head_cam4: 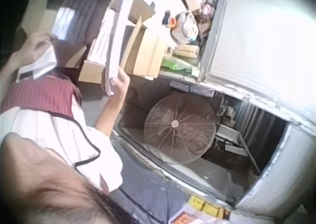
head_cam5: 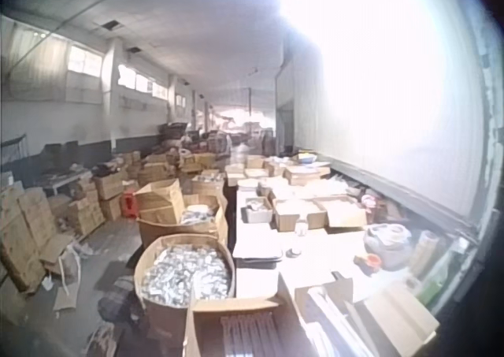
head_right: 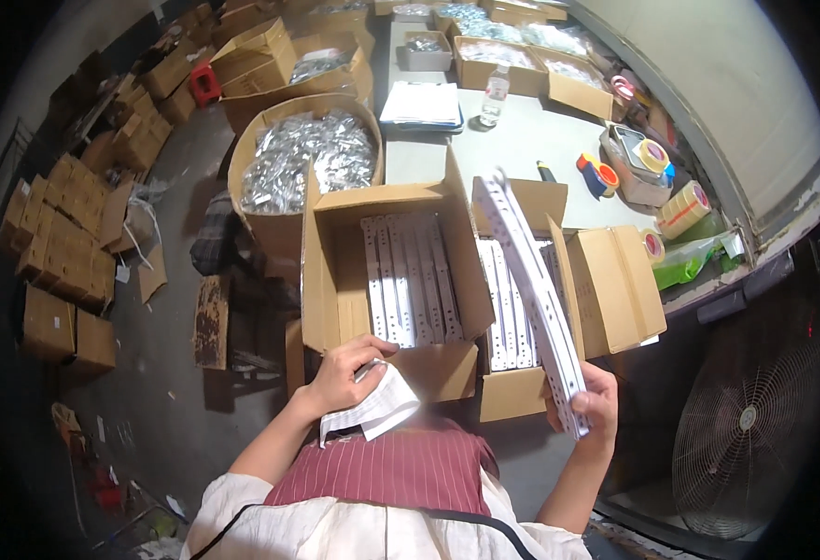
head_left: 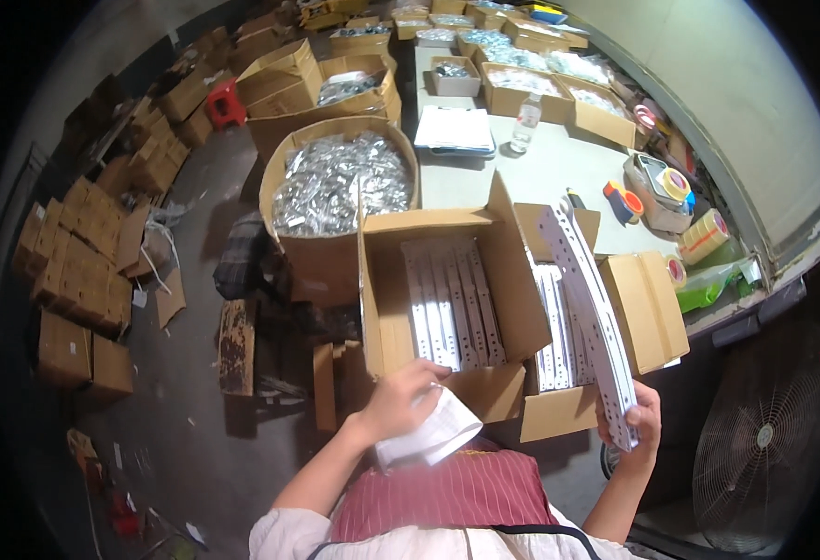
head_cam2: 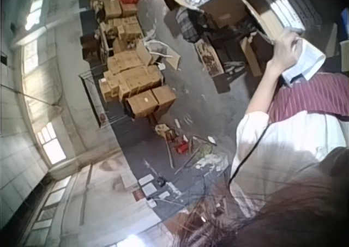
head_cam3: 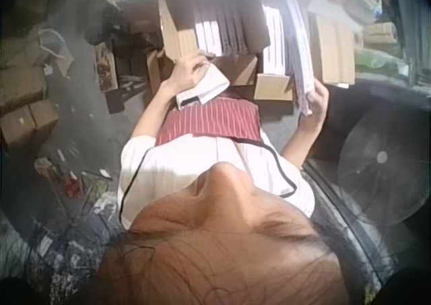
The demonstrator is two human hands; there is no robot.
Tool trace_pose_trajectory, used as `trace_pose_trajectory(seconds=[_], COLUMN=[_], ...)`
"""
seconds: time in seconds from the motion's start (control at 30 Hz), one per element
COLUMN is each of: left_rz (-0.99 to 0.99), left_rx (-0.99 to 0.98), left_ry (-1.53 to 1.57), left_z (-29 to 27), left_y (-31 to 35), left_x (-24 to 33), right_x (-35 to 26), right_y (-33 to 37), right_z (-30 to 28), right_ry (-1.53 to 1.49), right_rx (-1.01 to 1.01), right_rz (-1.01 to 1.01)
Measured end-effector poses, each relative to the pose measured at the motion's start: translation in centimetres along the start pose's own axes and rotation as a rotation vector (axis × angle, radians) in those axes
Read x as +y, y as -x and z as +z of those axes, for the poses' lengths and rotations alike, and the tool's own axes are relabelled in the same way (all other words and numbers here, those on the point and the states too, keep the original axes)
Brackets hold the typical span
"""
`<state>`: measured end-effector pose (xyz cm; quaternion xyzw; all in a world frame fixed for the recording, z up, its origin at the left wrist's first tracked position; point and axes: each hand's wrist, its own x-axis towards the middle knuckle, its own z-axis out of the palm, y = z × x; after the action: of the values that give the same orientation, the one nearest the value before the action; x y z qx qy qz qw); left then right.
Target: The person packs metal rails into cardboard boxes, opens boxes using a utility knife, and applies adhesive stickers onto the metal rails by hand.
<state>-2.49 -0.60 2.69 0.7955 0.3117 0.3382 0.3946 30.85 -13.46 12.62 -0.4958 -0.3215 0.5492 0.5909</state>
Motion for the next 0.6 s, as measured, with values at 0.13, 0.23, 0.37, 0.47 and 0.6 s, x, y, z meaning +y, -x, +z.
trace_pose_trajectory(seconds=[0.13, 0.23, 0.37, 0.47, 0.6], left_rz=[-0.019, 0.169, 0.048, -0.095, -0.009], left_rx=[-0.052, -0.065, -0.028, -0.184, 0.132], left_ry=[0.030, -0.040, 0.095, -0.065, 0.063], left_z=[0.1, -0.3, -0.5, -1.1, -1.0], left_y=[0.4, 0.5, 1.3, 2.4, 3.9], left_x=[-0.5, -0.9, 0.1, 1.0, 1.2], right_x=[0.9, 2.7, 5.0, 5.6, 9.0], right_y=[-0.3, -1.8, -4.6, -6.1, -8.7], right_z=[2.9, 7.7, 11.2, 12.9, 12.8], right_ry=[0.015, 0.118, 0.065, 0.149, 0.260], right_rx=[-0.175, -0.185, -0.158, -0.118, -0.109], right_rz=[0.033, 0.213, 0.248, 0.201, 0.115])
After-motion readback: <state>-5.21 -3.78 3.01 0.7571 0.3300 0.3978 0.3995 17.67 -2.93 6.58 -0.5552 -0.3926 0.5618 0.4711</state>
